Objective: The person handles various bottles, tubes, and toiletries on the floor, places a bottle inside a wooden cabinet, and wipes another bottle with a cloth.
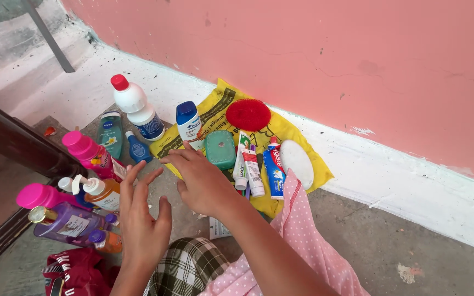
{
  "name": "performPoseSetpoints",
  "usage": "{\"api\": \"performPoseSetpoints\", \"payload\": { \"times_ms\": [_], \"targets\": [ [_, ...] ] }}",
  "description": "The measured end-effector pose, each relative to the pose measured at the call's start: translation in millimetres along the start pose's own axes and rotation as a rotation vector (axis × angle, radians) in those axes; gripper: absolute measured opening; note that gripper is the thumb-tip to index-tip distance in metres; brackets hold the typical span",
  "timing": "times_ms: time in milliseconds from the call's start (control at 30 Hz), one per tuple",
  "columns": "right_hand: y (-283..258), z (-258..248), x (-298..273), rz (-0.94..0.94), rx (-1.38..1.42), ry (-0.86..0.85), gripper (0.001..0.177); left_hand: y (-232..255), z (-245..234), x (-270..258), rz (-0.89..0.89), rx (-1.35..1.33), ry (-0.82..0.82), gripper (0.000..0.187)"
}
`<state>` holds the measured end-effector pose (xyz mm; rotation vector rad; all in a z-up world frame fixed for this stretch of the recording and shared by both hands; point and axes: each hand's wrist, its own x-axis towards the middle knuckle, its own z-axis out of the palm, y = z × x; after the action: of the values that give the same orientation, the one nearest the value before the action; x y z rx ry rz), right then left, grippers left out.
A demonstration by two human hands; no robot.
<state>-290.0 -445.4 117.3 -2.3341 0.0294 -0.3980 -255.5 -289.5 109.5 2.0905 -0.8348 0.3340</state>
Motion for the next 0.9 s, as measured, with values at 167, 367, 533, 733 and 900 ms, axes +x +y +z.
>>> {"api": "performPoseSetpoints", "payload": {
  "times_ms": [167,367,533,733,900],
  "targets": [
    [7.8,-15.5,-6.5,0.059,0.063,0.015,0.057,3.4,12.7,-1.0,-0.046,-0.039,-0.120,0.052],
    [37.1,-38.8,-27.7,0.167,0.047,0.039,0.063,3.0,25.4,-11.1,-0.040,-0.042,-0.186,0.053],
    [68.0,-46.7,-36.5,0.219,-0.086,0.144,0.069,4.6,34.5,-3.8,-0.030,0.024,-0.193,0.052],
    [78.7,-10.0,-37.0,0.364,-0.188,0.154,0.075,8.4,47.4,1.5,-0.030,-0.019,-0.266,0.054],
    [87.6,5.3,-38.4,0.561,-0.141,-0.033,0.076,10.6,51.0,7.6,-0.058,0.058,-0.352,0.055]
  ]
}}
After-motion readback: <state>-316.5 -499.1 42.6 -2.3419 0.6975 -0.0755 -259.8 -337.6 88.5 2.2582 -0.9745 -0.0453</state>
